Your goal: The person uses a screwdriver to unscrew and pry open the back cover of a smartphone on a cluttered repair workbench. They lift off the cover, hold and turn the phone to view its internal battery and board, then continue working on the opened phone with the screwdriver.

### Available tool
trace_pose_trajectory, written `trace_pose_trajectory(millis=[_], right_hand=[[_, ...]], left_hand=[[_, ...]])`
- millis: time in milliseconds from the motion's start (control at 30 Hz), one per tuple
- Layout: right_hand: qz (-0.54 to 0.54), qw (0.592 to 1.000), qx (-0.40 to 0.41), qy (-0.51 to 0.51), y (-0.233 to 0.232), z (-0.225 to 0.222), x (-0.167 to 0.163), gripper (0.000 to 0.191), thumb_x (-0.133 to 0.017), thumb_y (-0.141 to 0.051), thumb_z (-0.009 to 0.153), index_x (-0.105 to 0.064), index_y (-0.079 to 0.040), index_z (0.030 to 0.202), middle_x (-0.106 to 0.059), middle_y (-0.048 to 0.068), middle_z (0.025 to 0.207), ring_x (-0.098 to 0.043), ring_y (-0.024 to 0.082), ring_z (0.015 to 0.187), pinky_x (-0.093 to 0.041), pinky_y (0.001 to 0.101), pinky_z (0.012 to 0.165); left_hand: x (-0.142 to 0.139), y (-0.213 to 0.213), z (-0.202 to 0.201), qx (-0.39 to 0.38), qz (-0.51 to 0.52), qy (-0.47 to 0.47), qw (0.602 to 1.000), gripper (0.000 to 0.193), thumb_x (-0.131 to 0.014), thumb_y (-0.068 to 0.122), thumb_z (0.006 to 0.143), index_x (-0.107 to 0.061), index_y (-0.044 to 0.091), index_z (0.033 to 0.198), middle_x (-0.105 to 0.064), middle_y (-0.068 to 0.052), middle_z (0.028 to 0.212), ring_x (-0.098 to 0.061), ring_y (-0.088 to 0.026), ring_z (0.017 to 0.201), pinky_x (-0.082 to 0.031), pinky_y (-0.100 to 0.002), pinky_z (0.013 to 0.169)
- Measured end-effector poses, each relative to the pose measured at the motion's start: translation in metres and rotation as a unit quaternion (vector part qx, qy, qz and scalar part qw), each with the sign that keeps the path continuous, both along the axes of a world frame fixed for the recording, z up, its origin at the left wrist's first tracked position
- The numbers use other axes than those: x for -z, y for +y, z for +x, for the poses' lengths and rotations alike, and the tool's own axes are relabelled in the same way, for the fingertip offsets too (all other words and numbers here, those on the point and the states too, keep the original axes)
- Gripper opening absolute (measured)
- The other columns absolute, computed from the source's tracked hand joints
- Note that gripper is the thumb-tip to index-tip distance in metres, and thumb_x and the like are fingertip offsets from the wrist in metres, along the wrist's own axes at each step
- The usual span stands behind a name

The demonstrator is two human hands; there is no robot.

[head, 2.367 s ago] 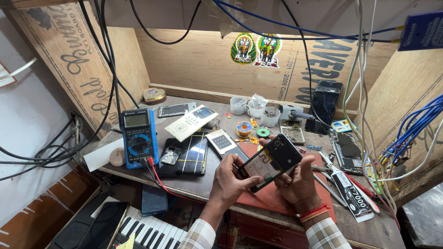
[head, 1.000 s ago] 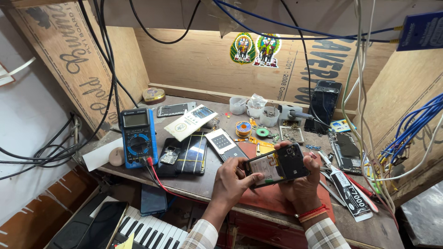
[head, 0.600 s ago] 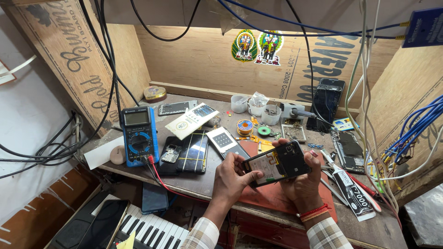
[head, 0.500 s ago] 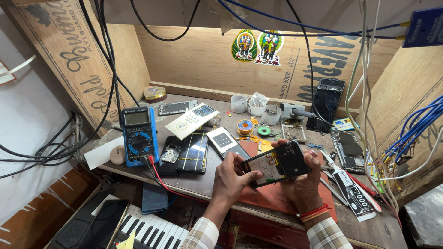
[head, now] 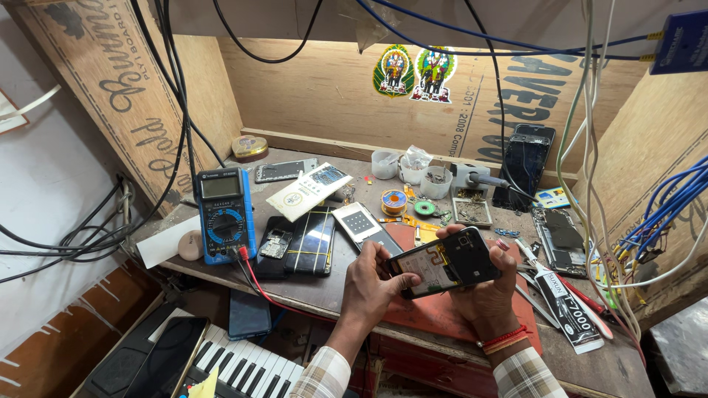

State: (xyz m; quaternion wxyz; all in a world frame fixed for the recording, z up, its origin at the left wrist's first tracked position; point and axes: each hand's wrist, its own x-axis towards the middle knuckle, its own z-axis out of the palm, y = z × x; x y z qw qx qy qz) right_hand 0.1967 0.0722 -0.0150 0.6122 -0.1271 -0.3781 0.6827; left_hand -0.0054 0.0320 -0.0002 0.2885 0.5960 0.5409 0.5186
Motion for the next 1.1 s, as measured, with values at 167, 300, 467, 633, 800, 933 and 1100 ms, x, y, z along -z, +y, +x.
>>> trace_pose_trajectory(millis=[167,300,467,633,800,933,1100], right_hand=[[0.013,1.0,-0.008,0.003,0.0022,0.0014,0.0034,0.075,-0.06,-0.057,0.084,-0.058,-0.001,0.134,-0.062,0.016,0.131,-0.059,0.031,0.122,-0.049,0.0488,0.104],[0.01,1.0,-0.012,0.006,0.0025,0.0022,0.0045,0.075,-0.06,-0.058,0.085,-0.058,-0.001,0.135,-0.062,0.016,0.131,-0.059,0.031,0.121,-0.049,0.0486,0.104],[0.008,1.0,-0.015,0.003,0.002,0.0025,0.0045,0.075,-0.059,-0.057,0.084,-0.058,-0.001,0.134,-0.062,0.016,0.131,-0.059,0.031,0.121,-0.049,0.0489,0.104],[0.014,1.0,-0.021,0.009,0.0033,0.0027,0.0049,0.075,-0.06,-0.057,0.085,-0.058,-0.001,0.135,-0.062,0.016,0.131,-0.059,0.031,0.122,-0.049,0.0486,0.105],[0.015,0.999,-0.028,0.004,0.0034,0.0025,0.0061,0.077,-0.061,-0.061,0.087,-0.056,-0.001,0.137,-0.062,0.016,0.132,-0.059,0.03,0.122,-0.049,0.0475,0.105],[0.037,0.998,-0.044,-0.004,0.0029,0.0025,0.0067,0.08,-0.063,-0.064,0.088,-0.055,-0.002,0.138,-0.061,0.014,0.133,-0.059,0.03,0.124,-0.049,0.0473,0.105],[0.034,0.998,-0.05,0.003,0.0026,0.0022,0.0067,0.078,-0.064,-0.063,0.089,-0.054,-0.003,0.138,-0.06,0.013,0.134,-0.058,0.029,0.125,-0.049,0.0467,0.106]], left_hand=[[0.0009,0.0002,-0.0005,-0.004,0.003,0.004,1.0,0.068,-0.091,0.051,0.06,-0.047,0.009,0.092,-0.065,-0.002,0.07,-0.066,-0.011,0.065,-0.058,-0.029,0.059],[0.0026,0.0003,-0.0006,-0.003,0.007,0.001,1.0,0.069,-0.091,0.052,0.059,-0.047,0.009,0.092,-0.064,-0.002,0.072,-0.064,-0.011,0.066,-0.058,-0.029,0.06],[0.0042,0.0011,-0.0003,-0.006,0.013,0.005,1.0,0.069,-0.09,0.052,0.059,-0.047,0.009,0.091,-0.063,-0.002,0.073,-0.064,-0.011,0.067,-0.058,-0.03,0.061],[0.0035,0.0007,-0.0002,-0.006,0.004,0.005,1.0,0.069,-0.09,0.052,0.059,-0.047,0.009,0.092,-0.064,-0.002,0.073,-0.065,-0.011,0.067,-0.058,-0.03,0.061],[0.0021,0.0004,-0.0005,-0.002,0.003,0.002,1.0,0.067,-0.091,0.05,0.06,-0.049,0.009,0.092,-0.065,-0.002,0.074,-0.066,-0.012,0.068,-0.059,-0.03,0.062],[0.0016,0.001,-0.0018,0.006,-0.008,0.0,1.0,0.066,-0.09,0.05,0.061,-0.05,0.009,0.093,-0.067,-0.002,0.075,-0.069,-0.012,0.069,-0.06,-0.03,0.062],[0.0014,0.0017,-0.0018,0.013,-0.015,-0.005,1.0,0.065,-0.091,0.048,0.062,-0.05,0.009,0.093,-0.069,-0.002,0.076,-0.07,-0.011,0.069,-0.061,-0.029,0.062]])
